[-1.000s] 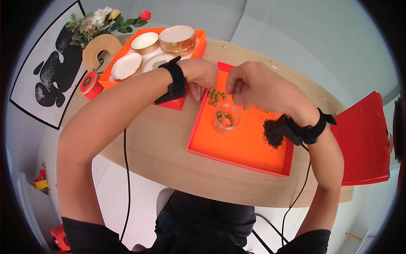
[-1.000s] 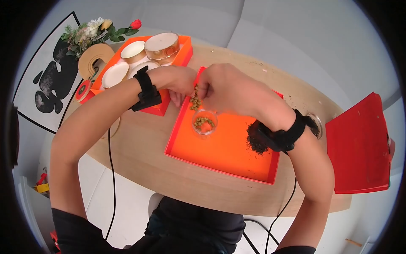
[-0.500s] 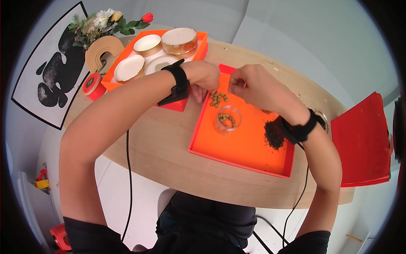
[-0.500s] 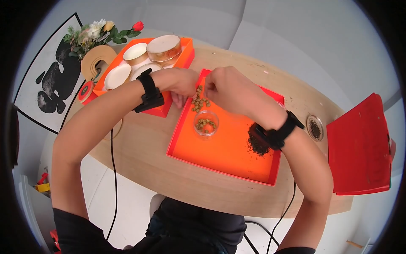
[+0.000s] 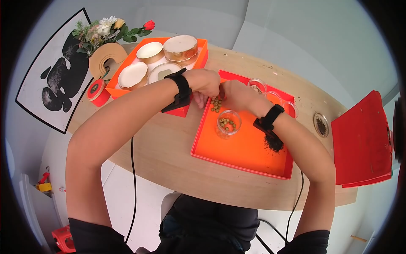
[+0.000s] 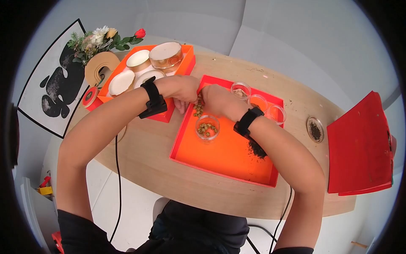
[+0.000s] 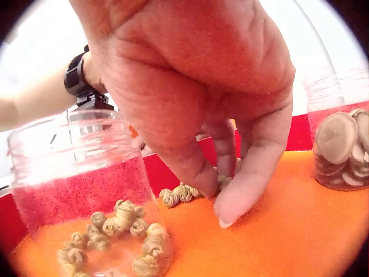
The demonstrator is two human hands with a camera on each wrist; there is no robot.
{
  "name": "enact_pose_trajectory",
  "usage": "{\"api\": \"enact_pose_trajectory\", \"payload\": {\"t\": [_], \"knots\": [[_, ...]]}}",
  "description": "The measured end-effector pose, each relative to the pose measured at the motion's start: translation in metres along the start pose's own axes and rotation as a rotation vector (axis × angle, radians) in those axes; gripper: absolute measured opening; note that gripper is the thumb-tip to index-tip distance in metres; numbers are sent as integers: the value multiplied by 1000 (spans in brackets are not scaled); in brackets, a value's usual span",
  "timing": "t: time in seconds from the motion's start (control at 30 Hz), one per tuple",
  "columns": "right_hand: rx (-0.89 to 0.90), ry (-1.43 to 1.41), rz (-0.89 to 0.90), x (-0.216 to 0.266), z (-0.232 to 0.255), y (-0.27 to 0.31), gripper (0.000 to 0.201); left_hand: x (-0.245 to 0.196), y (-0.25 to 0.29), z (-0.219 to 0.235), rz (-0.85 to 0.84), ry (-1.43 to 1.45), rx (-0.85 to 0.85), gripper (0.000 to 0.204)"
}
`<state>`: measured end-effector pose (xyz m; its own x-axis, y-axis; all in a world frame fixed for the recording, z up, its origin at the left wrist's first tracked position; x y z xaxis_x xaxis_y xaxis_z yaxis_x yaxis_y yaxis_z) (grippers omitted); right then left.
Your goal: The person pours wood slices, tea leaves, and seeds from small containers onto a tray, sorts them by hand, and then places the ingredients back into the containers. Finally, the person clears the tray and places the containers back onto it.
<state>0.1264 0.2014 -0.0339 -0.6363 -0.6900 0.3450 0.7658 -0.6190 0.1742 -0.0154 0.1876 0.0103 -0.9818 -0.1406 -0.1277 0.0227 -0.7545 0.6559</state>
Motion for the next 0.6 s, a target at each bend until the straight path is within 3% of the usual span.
{"api": "enact_pose_trajectory", "payload": {"t": [0.07,0.2,0.27,0.4,0.47,0.6], "knots": [[-141,59,148,2,-2,0,21,1,2,0,-23,-2,-9,35],[-123,-9,154,3,0,0,21,0,3,0,-18,-2,-21,36],[-106,-178,59,2,3,4,21,0,3,0,-16,21,-8,37],[-127,-113,109,4,6,10,20,1,5,0,-33,3,-17,37],[-149,-184,40,6,15,20,19,0,5,0,-25,-19,-5,36],[-158,-203,-12,47,61,53,18,1,-6,0,-17,-18,20,35]]}}
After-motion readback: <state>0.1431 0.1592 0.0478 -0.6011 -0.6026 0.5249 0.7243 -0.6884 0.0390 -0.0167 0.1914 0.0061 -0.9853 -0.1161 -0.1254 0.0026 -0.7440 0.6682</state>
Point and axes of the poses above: each hand's wrist, its own y-axis away from the middle knuckle, its own z-axis out of the back of the hand, x = y × z, the point moved 3 cm from there along -y, towards the middle knuckle, and after that the axes turned 14 degrees about z, right-handed, at the moved point
